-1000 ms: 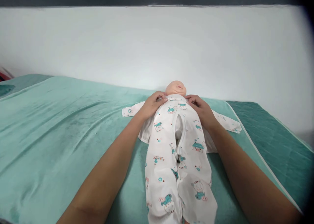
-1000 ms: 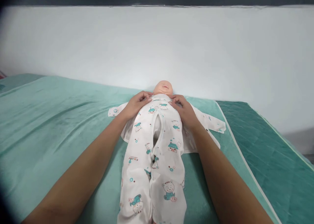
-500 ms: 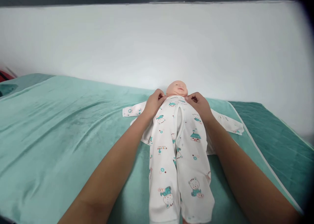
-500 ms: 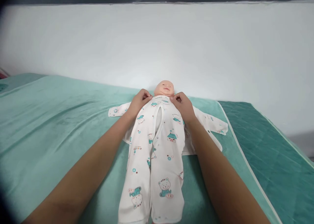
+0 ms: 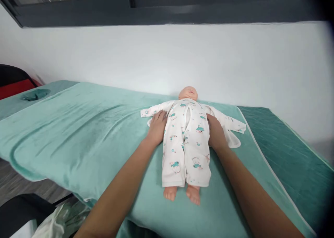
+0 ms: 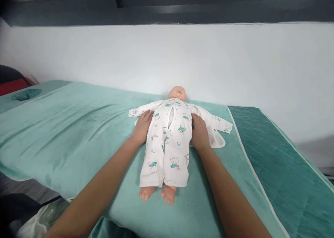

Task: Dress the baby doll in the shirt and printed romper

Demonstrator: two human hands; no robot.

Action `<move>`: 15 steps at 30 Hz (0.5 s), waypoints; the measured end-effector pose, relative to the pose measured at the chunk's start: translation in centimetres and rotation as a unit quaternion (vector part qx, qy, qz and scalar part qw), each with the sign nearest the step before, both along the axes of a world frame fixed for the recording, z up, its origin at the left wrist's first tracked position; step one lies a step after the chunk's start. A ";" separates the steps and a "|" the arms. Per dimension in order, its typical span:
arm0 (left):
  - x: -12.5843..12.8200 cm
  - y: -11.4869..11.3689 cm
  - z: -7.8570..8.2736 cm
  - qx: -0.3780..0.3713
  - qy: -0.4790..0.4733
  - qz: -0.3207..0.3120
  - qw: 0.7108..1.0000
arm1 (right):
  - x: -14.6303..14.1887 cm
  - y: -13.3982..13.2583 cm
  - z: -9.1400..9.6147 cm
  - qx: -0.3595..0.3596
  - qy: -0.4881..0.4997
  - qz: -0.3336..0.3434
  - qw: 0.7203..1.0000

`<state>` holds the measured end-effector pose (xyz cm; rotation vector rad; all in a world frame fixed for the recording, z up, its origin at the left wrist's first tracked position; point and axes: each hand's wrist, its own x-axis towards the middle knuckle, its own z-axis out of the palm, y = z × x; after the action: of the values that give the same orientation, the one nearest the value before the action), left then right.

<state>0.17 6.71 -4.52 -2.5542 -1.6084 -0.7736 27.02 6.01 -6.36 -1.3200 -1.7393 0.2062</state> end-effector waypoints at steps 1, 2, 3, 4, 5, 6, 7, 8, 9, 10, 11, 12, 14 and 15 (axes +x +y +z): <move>0.0 -1.0 0.0 0.000 0.005 -0.011 1.000 | -0.1 -1.1 -0.2 -0.001 -0.022 0.006 1.000; 0.0 -1.9 0.1 0.000 0.007 -0.022 1.000 | -0.2 -2.1 -0.4 -0.008 -0.035 0.014 0.999; -0.1 -2.8 0.1 0.001 0.005 -0.032 0.999 | -0.4 -3.2 -0.5 -0.017 -0.038 0.016 0.999; -0.1 -3.8 0.1 0.000 -0.003 -0.041 0.999 | -0.6 -4.2 -0.5 -0.025 -0.032 0.011 0.999; -0.3 -4.7 0.1 0.000 -0.020 -0.043 0.999 | -0.7 -5.2 -0.4 -0.032 -0.019 0.003 0.999; -0.4 -5.6 0.1 -0.004 -0.046 -0.041 0.998 | -0.9 -6.3 -0.2 -0.034 -0.002 -0.007 0.999; -0.6 -6.6 0.0 -0.011 -0.080 -0.034 0.996 | -1.0 -7.3 -0.1 -0.031 0.020 -0.017 0.999; -0.9 -7.6 -0.1 -0.020 -0.118 -0.024 0.993 | -1.1 -8.4 0.1 -0.026 0.043 -0.024 0.998; -1.1 -8.7 -0.2 -0.032 -0.153 -0.014 0.988 | -1.3 -9.6 0.3 -0.020 0.064 -0.025 0.997; -1.3 -9.8 -0.3 -0.045 -0.181 -0.008 0.982 | -1.5 -10.9 0.5 -0.016 0.080 -0.023 0.996; -1.5 -10.9 -0.5 -0.059 -0.198 -0.005 0.978 | -1.8 -12.2 0.7 -0.013 0.090 -0.018 0.996; -1.6 -11.9 -0.6 -0.071 -0.205 -0.007 0.976 | -2.2 -13.6 0.9 -0.012 0.094 -0.012 0.995; -1.9 -13.7 -0.7 -0.082 -0.205 -0.014 0.975 | -3.3 -16.3 1.3 -0.009 0.088 0.008 0.996; -2.0 -14.4 -0.8 -0.083 -0.206 -0.017 0.975 | -4.0 -17.5 1.5 -0.013 0.076 0.027 0.997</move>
<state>-1.79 -7.70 -5.32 -2.6702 -1.8064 -1.2978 22.98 -11.49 -4.87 -1.2426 -1.6491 0.3518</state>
